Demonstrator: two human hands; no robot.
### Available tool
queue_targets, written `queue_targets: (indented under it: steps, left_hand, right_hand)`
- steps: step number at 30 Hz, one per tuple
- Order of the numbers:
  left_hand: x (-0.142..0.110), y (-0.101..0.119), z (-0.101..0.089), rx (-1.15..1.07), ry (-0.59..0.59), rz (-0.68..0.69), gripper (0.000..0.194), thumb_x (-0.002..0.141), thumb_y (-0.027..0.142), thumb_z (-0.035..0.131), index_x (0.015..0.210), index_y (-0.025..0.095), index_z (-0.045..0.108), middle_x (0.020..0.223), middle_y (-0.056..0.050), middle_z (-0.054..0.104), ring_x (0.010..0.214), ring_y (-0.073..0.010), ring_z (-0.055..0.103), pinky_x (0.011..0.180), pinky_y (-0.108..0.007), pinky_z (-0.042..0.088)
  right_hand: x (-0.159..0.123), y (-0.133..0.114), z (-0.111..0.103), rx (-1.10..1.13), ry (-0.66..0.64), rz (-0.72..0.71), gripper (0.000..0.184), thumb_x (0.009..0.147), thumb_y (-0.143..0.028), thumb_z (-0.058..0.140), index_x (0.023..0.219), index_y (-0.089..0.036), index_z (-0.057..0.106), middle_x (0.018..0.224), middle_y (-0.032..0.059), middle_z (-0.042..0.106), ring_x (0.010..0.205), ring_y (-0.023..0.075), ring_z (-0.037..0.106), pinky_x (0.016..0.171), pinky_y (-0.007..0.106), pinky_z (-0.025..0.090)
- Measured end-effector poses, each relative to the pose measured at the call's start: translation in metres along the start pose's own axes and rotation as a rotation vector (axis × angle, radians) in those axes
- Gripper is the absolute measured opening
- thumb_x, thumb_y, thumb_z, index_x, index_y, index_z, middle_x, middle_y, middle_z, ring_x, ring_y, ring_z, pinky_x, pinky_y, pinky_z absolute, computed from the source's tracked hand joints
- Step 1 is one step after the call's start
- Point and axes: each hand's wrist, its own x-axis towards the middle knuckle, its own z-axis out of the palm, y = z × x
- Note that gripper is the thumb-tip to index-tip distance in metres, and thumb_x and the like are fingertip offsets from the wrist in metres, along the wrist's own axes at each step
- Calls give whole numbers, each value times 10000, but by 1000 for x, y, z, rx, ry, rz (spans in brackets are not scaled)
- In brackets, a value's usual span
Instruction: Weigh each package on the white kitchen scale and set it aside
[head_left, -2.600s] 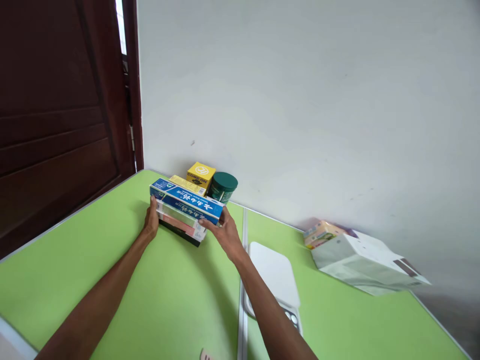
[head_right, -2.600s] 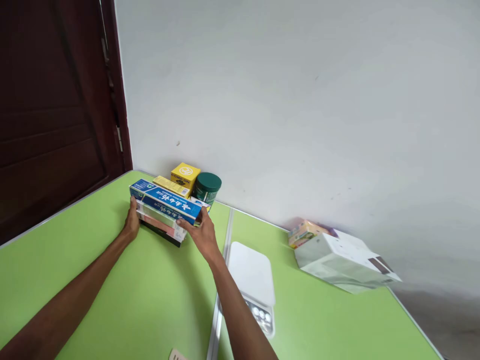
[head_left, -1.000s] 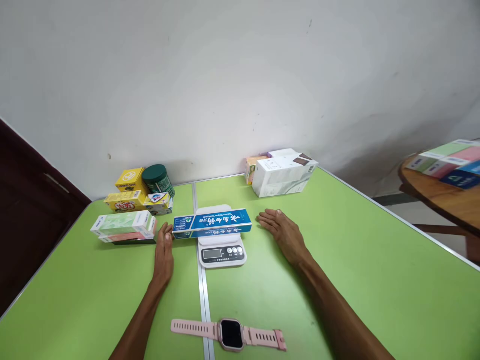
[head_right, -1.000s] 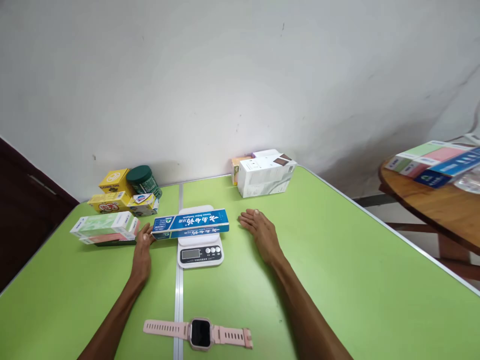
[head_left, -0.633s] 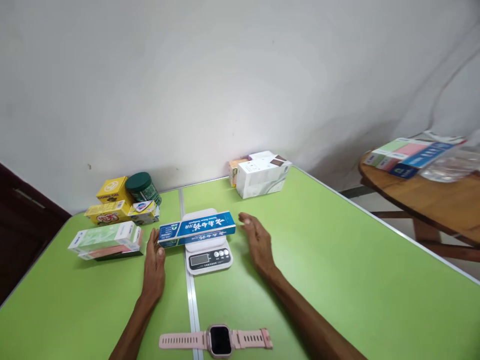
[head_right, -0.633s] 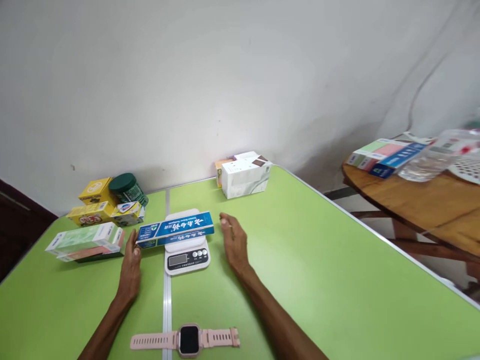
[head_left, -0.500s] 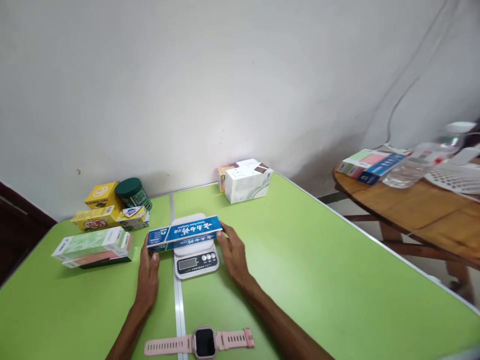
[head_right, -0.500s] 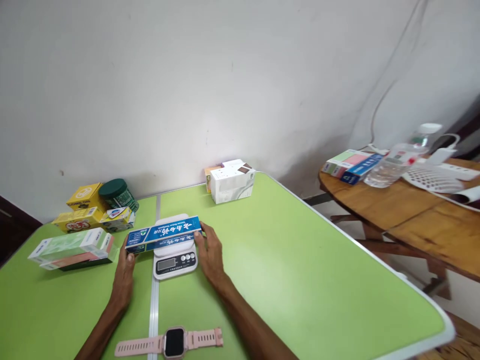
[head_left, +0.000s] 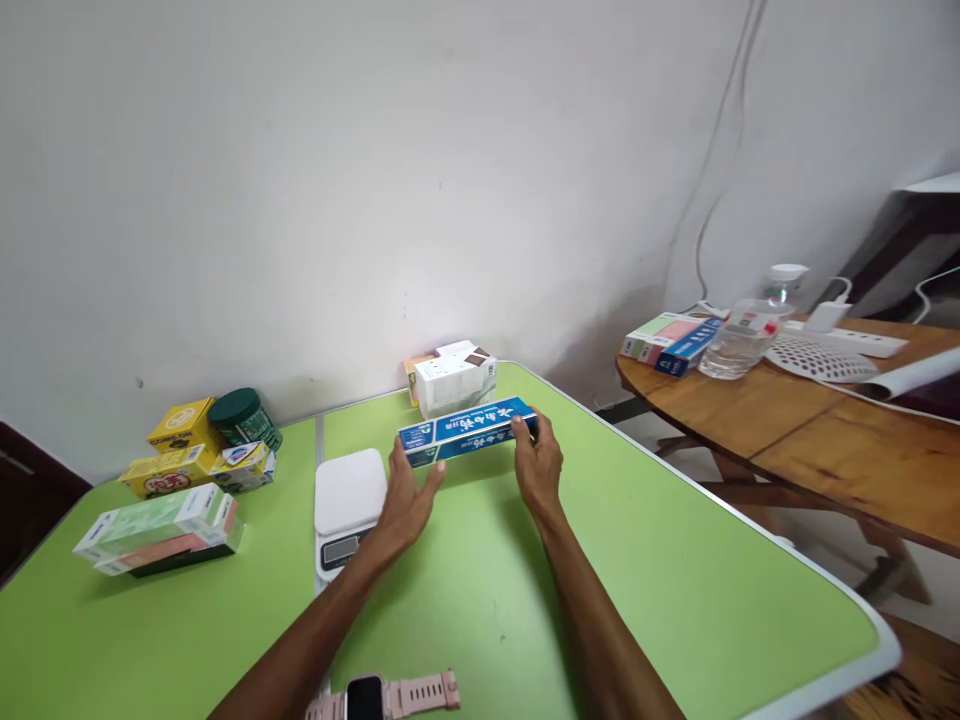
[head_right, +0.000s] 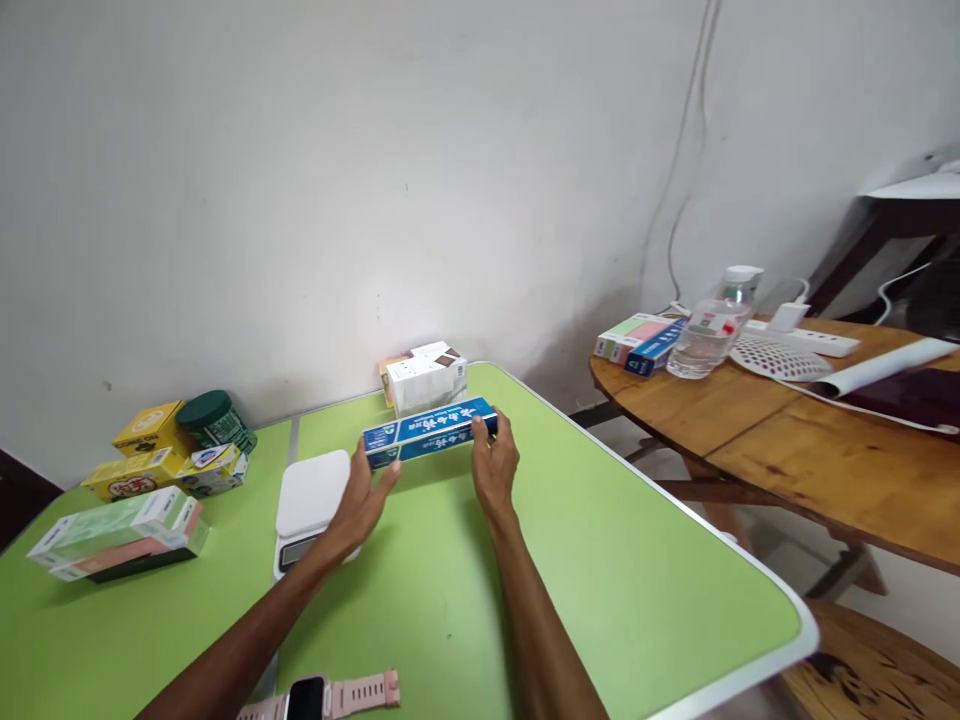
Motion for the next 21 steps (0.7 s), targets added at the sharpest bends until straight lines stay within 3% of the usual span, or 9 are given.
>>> queue_targets:
  steps: [4,7,11,15,18,21]
  left_hand:
    - [35,-11,53,115,-34,-54,983,960,609,510,1648,67,65,1712,-272,233,1620,-350,228,1315,-482,200]
    - [53,-20,68,255,17,-54,952,953,592,500,1631,54,105,1657,-293,340,1601,-360,277,1319,-507,103]
    - [68,-25,68,348,57,-72,962,931,578,525,1629,63,109,1650,-305,353,1605,-355,274,1313,-514,50]
    - [73,-25,67,321,57,-68,972,908,528,568,1644,84,114,1672,-283,338,1613,-354,254,1314,-498,67]
    - [58,-20,67,231,30,-109,1038,890,511,604,1658,51,81,1711,-281,255,1629,-370,190,1322,-485,64]
    - [23,-8,57,65,-44,-113,1160,871,552,650,1666,13,0,1751,-276,100,1646,-385,83,1335,-482,62]
  right_hand:
    - [34,46,-8,-113,-37,20,781,892,-728,418,1328,-121,644,1192,213,741,1064,351,668,984,507,505]
    - [49,69,0,-171,-75,-25,794,899,-723,374,1352,-117,617,1292,233,701,1159,366,642,1051,536,471]
    - [59,85,17,-259,-125,-67,775,914,-687,359,1404,-126,575,1383,233,661,1289,385,589,1142,567,399]
    - [61,83,23,-322,-108,-51,856,892,-692,374,1438,-51,535,1419,294,618,1359,440,539,1177,615,340]
    - [55,72,15,-347,-48,3,955,866,-746,335,1417,9,534,1430,353,581,1373,488,515,1156,654,348]
    - [47,67,2,-387,-38,51,1024,845,-824,265,1445,-45,552,1373,360,609,1336,501,549,1105,680,376]
